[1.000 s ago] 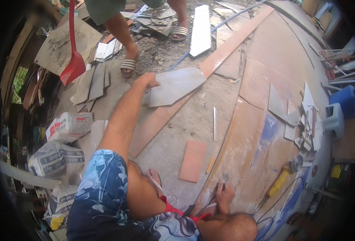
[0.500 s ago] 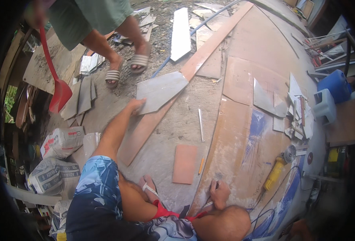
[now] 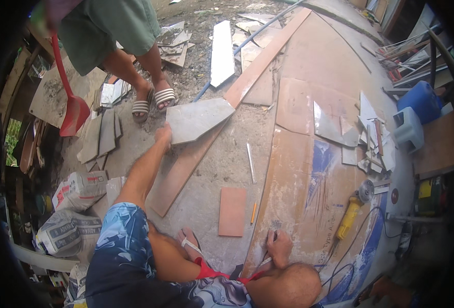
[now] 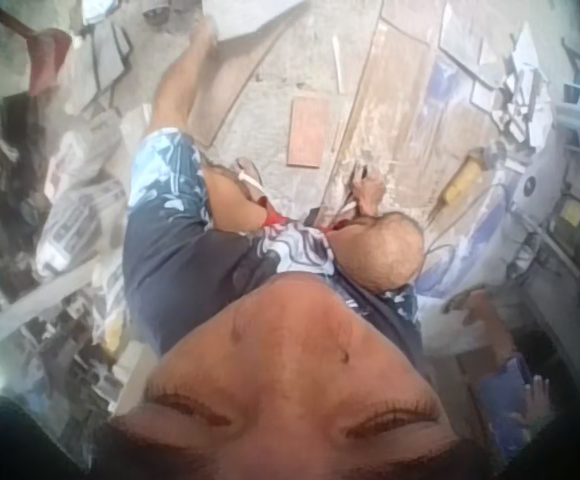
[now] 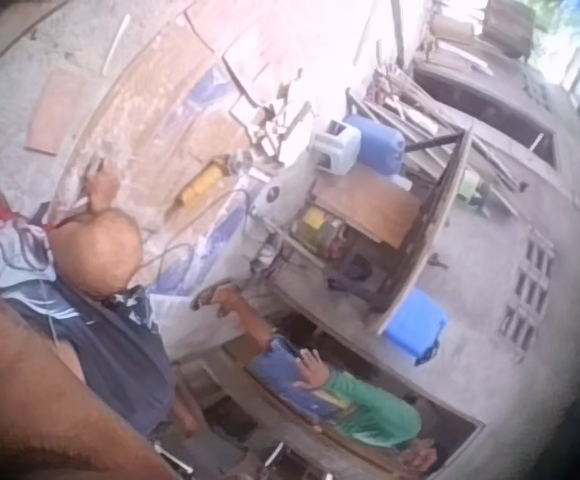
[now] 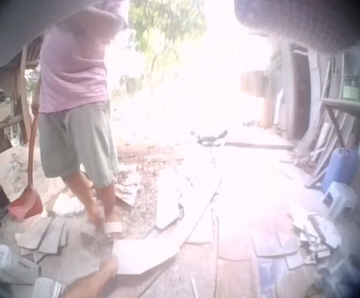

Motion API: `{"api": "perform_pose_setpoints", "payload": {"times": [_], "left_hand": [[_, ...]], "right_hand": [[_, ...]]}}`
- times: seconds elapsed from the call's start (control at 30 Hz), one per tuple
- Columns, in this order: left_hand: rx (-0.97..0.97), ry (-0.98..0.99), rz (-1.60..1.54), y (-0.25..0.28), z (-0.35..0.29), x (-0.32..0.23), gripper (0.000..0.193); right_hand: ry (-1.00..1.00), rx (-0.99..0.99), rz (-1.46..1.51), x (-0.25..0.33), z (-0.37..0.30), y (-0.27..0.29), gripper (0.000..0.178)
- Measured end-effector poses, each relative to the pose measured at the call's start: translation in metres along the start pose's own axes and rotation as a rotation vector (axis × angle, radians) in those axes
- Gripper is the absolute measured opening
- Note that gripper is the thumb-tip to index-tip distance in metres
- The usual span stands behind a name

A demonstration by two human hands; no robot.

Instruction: The person uses an angle grinder to cut rectangular ceramic tiles on a cardboard-covered floor. They handle the tiles one at a time, cut them, and stack the finished pieces.

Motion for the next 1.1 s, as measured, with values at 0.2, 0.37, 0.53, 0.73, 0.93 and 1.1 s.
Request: {"api": "perform_pose_setpoints", "payload": {"times": [0.2, 0.37, 0.53, 0.73, 0.93, 1.1], "left_hand": [[-0.153, -0.134, 0.111, 0.044, -0.023, -0.035, 0.072], [-0.296, -0.388, 0.223, 0.072, -0.025, -0.078, 0.072], [-0.241, -0.824, 0.248, 0.076, -0.074, -0.138, 0.069], [0.156, -1.184, 0.183, 0.039, -0.166, -0.166, 0.063], [0.517, -1.318, 0.159, 0.009, -0.261, -0.172, 0.056], [0.561, -1.386, 0.373, -0.037, -0.287, -0.174, 0.049]], "right_hand": [[0.014, -0.012, 0.046, 0.0, 0.003, -0.019, 0.037], [-0.007, 0.033, 0.034, 0.006, 0.003, -0.015, 0.039], [0.004, -0.053, 0.129, -0.014, 0.003, -0.02, 0.036], [0.081, -0.394, 0.384, 0.018, 0.057, 0.038, 0.044], [0.187, 0.168, 0.827, 0.091, 0.118, 0.105, 0.048], [0.068, 0.095, 0.935, 0.072, 0.101, 0.066, 0.044]]}}
Point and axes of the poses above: each hand's wrist, its own z-axis towards the middle knuckle, its own y-axis out of the back of the hand, x = y × z, the point moved 4 cm from there along z, towards the middle knuckle, and after that the axes turned 1 degree about z, right-handed, at the moved point
